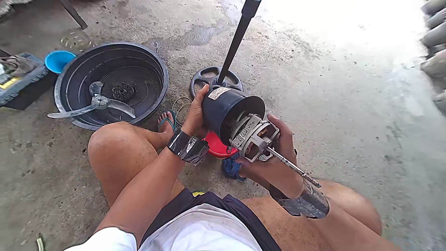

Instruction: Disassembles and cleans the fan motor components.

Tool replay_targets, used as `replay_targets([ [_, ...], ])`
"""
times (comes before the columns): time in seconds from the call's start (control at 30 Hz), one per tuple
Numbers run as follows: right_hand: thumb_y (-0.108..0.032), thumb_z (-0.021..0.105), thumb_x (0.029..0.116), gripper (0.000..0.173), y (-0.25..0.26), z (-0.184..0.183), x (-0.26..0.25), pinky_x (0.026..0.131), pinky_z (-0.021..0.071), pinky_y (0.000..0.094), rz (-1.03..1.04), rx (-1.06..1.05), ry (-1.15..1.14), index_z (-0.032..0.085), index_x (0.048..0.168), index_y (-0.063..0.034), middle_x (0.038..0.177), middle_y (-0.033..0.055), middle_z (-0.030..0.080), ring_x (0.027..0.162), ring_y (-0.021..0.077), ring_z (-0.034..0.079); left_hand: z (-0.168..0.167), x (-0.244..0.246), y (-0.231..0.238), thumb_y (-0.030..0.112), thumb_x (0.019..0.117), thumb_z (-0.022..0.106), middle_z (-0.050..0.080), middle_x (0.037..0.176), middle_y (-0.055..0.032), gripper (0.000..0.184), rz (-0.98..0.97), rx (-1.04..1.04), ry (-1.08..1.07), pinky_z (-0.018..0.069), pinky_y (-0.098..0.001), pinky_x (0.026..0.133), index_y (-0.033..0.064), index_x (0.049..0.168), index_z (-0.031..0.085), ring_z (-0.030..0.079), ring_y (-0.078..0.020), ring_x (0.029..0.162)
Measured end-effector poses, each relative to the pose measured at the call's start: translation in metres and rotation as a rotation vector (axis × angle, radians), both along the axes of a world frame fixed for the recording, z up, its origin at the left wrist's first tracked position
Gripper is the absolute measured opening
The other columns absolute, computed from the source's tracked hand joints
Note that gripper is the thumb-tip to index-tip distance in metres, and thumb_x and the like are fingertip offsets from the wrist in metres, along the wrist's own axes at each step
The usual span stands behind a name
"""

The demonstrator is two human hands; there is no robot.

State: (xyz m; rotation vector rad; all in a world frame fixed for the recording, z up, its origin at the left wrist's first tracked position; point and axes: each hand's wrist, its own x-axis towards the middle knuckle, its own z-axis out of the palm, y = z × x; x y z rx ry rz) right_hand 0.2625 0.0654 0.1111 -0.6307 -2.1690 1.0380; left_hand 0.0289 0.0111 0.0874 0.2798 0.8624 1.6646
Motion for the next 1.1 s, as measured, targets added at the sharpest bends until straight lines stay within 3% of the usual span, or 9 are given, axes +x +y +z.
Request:
replay_targets([
  [0.27,-0.021,0.098,0.0625,0.105,0.023,0.020,-0.001,0.093,0.0614,0.0336,0.077,-0.052,0.142,0.042,0.151,-0.0130,0.124,0.0036,0.066,0.105,0.0137,0.068,-0.010,0.004,0.019,0.072,0.0971,0.038,0.070,0.088,-0.0028,0.058,-0.131,0.009,-0.169,0.0591,-0.0380,0.061,0.0222,0.103,0.068,0.070,-0.0157,0.078],
  [0.43,-0.027,0.098,0.0631,0.107,0.036,0.024,0.008,0.102,0.0577,0.0329,0.133,-0.028,0.216,0.040,0.153,-0.0210,0.135,-0.0025,0.061,0.118,0.0122,0.064,-0.023,0.002,0.021,0.085,0.0859,0.040,0.070,0.100,-0.0096,0.073,-0.271,-0.095,-0.349,0.0588,-0.0520,0.072,0.0224,0.111,0.066,0.070,-0.0271,0.092],
  [0.5,-0.032,0.096,0.0677,0.106,0.034,0.022,0.015,0.104,0.0560,0.0333,0.113,-0.084,0.260,0.035,0.154,-0.0227,0.139,-0.0056,0.059,0.122,0.0112,0.062,-0.024,0.008,0.018,0.095,0.0785,0.033,0.070,0.092,-0.0110,0.087,-0.279,-0.164,-0.398,0.0595,-0.0484,0.067,0.0199,0.106,0.067,0.070,-0.0264,0.083],
  [0.6,-0.033,0.089,0.0794,0.072,0.030,0.011,0.031,0.102,0.0565,0.0361,0.101,-0.346,0.455,0.051,0.141,-0.0254,0.127,-0.0068,0.069,0.118,0.0115,0.066,-0.037,0.015,0.013,0.100,0.0709,0.034,0.072,0.096,-0.0193,0.102,-0.383,-0.019,-0.565,0.0617,-0.0463,0.067,0.0124,0.110,0.069,0.072,-0.0310,0.083],
  [0.7,-0.044,0.078,0.0871,0.036,0.031,0.015,0.032,0.095,0.0583,0.0334,0.173,-0.521,0.591,0.073,0.117,-0.0239,0.111,-0.0032,0.076,0.106,0.0116,0.071,-0.032,0.020,0.014,0.094,0.0755,0.043,0.071,0.103,-0.0182,0.092,-0.360,0.139,-0.593,0.0610,-0.0465,0.071,0.0153,0.114,0.068,0.072,-0.0311,0.091],
  [0.83,-0.056,0.068,0.0903,0.048,0.033,0.027,0.024,0.098,0.0562,0.0329,0.384,-0.676,0.642,0.075,0.121,-0.0204,0.114,-0.0004,0.076,0.110,0.0126,0.070,-0.020,0.020,0.011,0.078,0.0856,0.055,0.073,0.100,-0.0050,0.063,-0.258,0.381,-0.468,0.0610,-0.0386,0.075,0.0226,0.110,0.069,0.072,-0.0180,0.092],
  [0.93,-0.059,0.070,0.0849,0.053,0.042,0.014,0.032,0.091,0.0583,0.0405,0.299,-0.750,0.778,0.075,0.115,-0.0161,0.108,0.0066,0.075,0.103,0.0198,0.071,-0.009,0.017,0.006,0.064,0.0897,0.062,0.074,0.094,0.0014,0.042,-0.167,0.425,-0.350,0.0617,-0.0334,0.076,0.0244,0.102,0.071,0.072,-0.0107,0.088],
  [1.0,-0.067,0.069,0.0791,0.062,0.045,0.016,0.032,0.082,0.0587,0.0418,0.186,-0.767,0.823,0.071,0.110,-0.0132,0.099,0.0089,0.072,0.093,0.0213,0.070,-0.011,0.011,0.005,0.066,0.0857,0.065,0.074,0.099,-0.0015,0.049,-0.203,0.433,-0.341,0.0612,-0.0370,0.079,0.0234,0.108,0.071,0.072,-0.0140,0.093],
  [1.1,-0.073,0.070,0.0732,0.074,0.047,0.029,0.025,0.076,0.0590,0.0382,0.239,-0.856,0.801,0.070,0.114,-0.0109,0.091,0.0077,0.069,0.083,0.0191,0.068,-0.017,0.003,0.006,0.069,0.0882,0.061,0.068,0.128,-0.0044,0.074,-0.283,0.521,-0.216,0.0575,-0.0413,0.094,0.0251,0.147,0.053,0.067,-0.0186,0.114],
])
